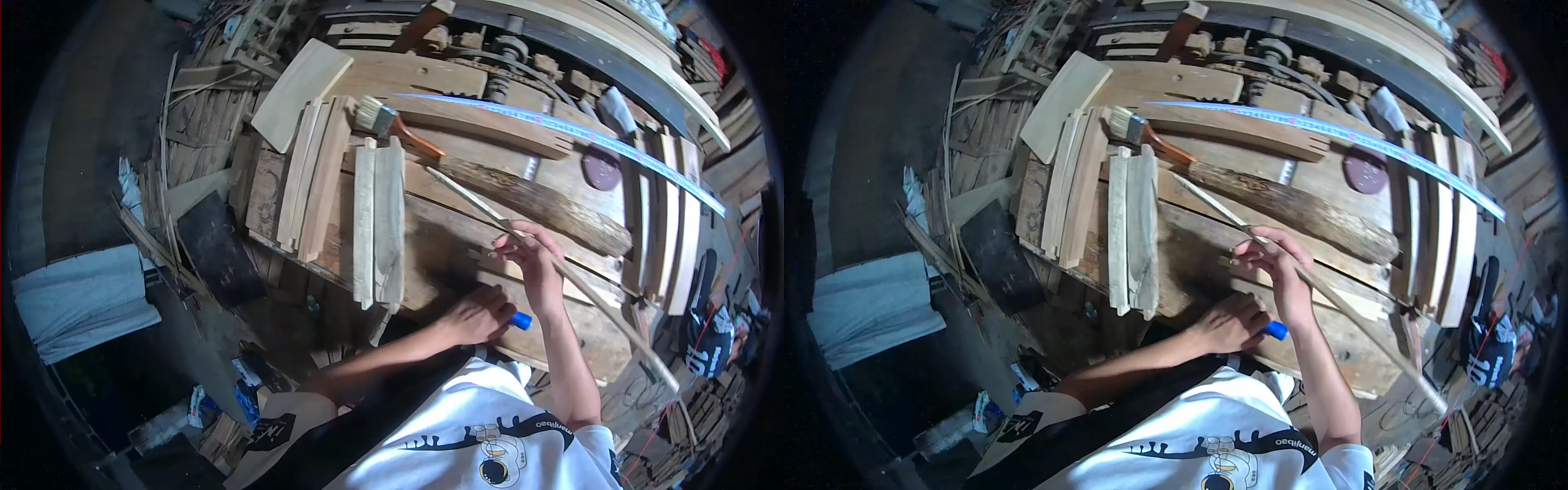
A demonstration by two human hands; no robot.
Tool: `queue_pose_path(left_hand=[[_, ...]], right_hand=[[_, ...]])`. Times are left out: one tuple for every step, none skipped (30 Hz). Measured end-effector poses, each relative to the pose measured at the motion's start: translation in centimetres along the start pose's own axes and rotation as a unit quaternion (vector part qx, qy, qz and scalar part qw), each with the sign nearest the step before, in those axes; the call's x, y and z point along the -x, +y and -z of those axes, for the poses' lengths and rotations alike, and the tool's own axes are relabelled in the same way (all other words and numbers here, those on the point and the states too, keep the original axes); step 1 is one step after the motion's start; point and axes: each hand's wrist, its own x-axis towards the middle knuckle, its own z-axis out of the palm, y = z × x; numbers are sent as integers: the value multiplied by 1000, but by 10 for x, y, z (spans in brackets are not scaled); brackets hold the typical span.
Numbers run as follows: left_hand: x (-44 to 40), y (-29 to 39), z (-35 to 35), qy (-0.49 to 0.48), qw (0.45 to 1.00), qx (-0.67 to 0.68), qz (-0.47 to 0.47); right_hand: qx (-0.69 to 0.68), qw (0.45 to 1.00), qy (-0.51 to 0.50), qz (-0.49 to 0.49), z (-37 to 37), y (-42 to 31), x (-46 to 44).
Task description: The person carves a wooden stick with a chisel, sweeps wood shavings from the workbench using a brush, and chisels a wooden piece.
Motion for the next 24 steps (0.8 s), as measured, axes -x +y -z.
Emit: queue_pose_path(left_hand=[[2,-3,0,-7,1000,-28,-10],[5,-6,-2,-2,999,-49,-21],[7,-7,1,2,997,-68,-35],[11,-10,-3,44,995,-61,-60],[17,-12,-8,70,993,-63,-77],[20,-13,-7,62,993,-70,-75],[23,-14,-7,53,993,-78,-74],[24,-16,-9,28,992,-85,-88],[27,-16,-14,33,992,-85,-83],[25,-18,-10,28,993,-85,-81],[26,-16,-7,22,993,-82,-76],[25,-16,-4,17,992,-90,-84],[24,-17,-3,8,993,-78,-86],[27,-17,-8,23,993,-77,-84],[27,-18,-12,40,993,-77,-85],[26,-20,-14,53,992,-78,-81],[27,-20,-16,65,992,-74,-77],[27,-18,-17,78,992,-68,-73],[28,-18,-21,99,991,-61,-71],[30,-17,-21,102,990,-69,-73],[29,-18,-19,108,988,-81,-79],[28,-20,-19,118,987,-79,-78],[28,-20,-20,125,987,-75,-74],[30,-17,-20,129,987,-67,-68]], right_hand=[[2,1000,7,3,-3,4,-7],[-18,1000,12,2,-4,10,-13],[0,999,30,11,-7,14,-18],[19,998,48,21,-11,14,-22],[36,997,66,30,-16,15,-25],[33,994,103,34,-21,17,-27],[45,992,113,26,-24,18,-26],[58,990,123,24,-25,17,-25],[72,988,133,24,-24,16,-28],[100,985,131,40,-24,19,-30],[103,983,149,35,-23,23,-30],[107,980,163,30,-22,28,-30],[113,978,175,22,-22,33,-29],[112,973,200,24,-25,37,-27],[118,970,209,36,-29,37,-27],[117,972,195,62,-29,41,-29],[118,972,183,84,-28,44,-27],[112,975,173,77,-27,43,-25],[142,973,167,72,-30,39,-23],[122,978,152,74,-29,39,-20],[104,982,133,82,-27,40,-21],[94,984,126,88,-27,38,-20],[83,985,120,90,-27,37,-17],[71,987,115,86,-30,37,-12]])
